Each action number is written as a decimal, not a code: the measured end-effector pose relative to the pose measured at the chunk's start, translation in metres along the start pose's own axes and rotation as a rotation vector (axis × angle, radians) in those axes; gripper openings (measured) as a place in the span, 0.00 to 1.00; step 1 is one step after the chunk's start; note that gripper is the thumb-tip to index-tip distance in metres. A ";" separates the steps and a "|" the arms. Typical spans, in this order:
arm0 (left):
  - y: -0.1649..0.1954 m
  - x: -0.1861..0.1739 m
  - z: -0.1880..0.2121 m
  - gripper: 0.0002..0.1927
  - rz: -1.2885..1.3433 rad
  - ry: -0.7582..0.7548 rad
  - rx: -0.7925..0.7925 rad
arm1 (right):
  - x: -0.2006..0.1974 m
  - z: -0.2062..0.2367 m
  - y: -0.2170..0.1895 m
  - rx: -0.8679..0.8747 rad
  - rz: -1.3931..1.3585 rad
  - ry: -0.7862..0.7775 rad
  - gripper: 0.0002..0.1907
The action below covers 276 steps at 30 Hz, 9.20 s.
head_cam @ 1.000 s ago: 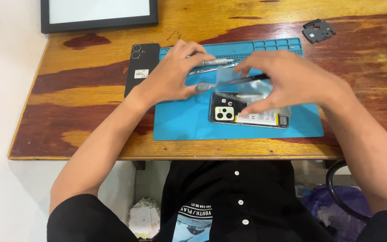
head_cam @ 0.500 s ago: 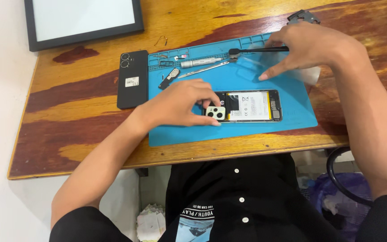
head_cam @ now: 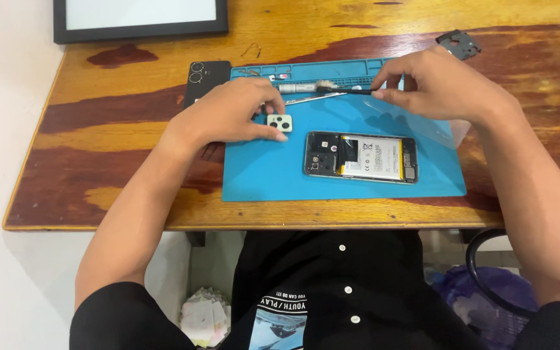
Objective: The person disassembles a smartphone, removes the back cover and internal components, and uses a screwdriver and brush to clean and adjust parts. The person then reassembles the phone by placing the back cover and securing it.
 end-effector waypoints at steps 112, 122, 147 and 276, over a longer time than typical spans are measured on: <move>0.047 0.010 0.009 0.42 -0.067 0.026 0.229 | 0.028 0.007 -0.093 -0.482 -0.257 0.232 0.27; 0.047 0.014 0.007 0.45 -0.093 0.073 0.235 | 0.027 0.016 -0.103 -0.644 -0.207 0.199 0.26; 0.027 0.024 -0.013 0.20 0.630 0.202 0.086 | 0.018 0.022 -0.094 -0.634 -0.156 0.361 0.07; 0.008 0.012 -0.006 0.27 0.768 0.257 0.070 | 0.030 0.026 -0.100 -0.637 -0.283 0.359 0.14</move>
Point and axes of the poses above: each hand's wrist, its own z-axis away from the middle knuckle, its own x-axis out of the palm, y = z × x, the point moved 7 cm from there along -z, towards the middle knuckle, and after that the axes turned 15 degrees about -z, right-handed, at the moved point
